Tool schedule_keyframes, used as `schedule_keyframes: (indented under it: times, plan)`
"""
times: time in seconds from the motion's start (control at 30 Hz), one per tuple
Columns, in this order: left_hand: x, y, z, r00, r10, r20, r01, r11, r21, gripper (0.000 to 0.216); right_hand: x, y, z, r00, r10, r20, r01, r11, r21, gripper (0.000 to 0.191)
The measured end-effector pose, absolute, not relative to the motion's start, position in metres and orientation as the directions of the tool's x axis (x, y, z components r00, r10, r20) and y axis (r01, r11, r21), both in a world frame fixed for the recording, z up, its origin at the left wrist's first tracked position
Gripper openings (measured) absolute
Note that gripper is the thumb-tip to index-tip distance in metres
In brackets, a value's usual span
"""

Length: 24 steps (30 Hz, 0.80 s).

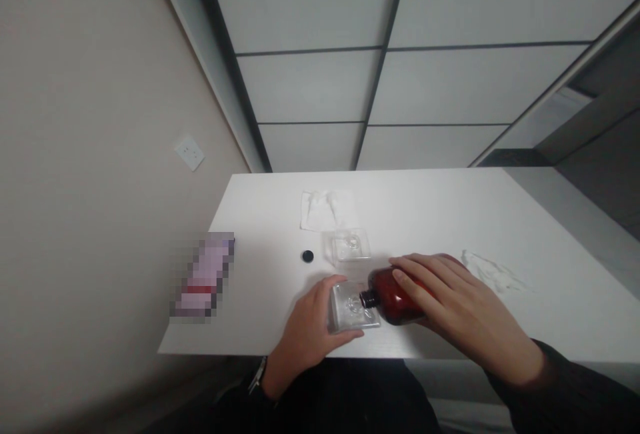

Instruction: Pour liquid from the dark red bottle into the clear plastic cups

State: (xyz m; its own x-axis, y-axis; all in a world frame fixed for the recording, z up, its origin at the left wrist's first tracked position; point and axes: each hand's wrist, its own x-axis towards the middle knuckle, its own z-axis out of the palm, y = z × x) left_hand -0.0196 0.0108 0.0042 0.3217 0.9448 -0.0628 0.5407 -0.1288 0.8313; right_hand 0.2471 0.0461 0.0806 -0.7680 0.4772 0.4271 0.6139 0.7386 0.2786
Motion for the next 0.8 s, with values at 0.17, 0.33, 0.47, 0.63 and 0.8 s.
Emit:
schedule_keyframes:
  times: [0.17,0.33,0.47,0.63,0.8]
  plan:
    - [-0.0194,0.0114,0.0051,0.325,0.944,-0.06,0.538,-0.132,0.832,0.083,0.2475,0.0462,0.0815,-0.773,0.474,0.422,0.609,0.741,0.283,0.028]
    - [-0.0195,0.0111,0.0037,0.325,0.944,-0.048,0.538,-0.143,0.831,0.083,0.2476,0.0459,0.0823,-0.773,0.472,0.423,0.61,0.735,0.295,0.029]
    - [-0.0192,0.0106,0.0023,0.322,0.946,-0.048,0.539,-0.141,0.831,0.085,0.2468,0.046,0.0835,-0.772,0.475,0.423,0.611,0.737,0.288,0.029]
    - [-0.0198,0.0113,0.0023,0.329,0.944,-0.037,0.53,-0.152,0.834,0.084,0.2471,0.047,0.083,-0.768,0.476,0.429,0.616,0.733,0.29,0.028]
    - [-0.0203,0.0106,0.0022,0.326,0.945,-0.037,0.536,-0.152,0.831,0.084,0.2482,0.0467,0.0826,-0.77,0.476,0.425,0.615,0.732,0.294,0.029]
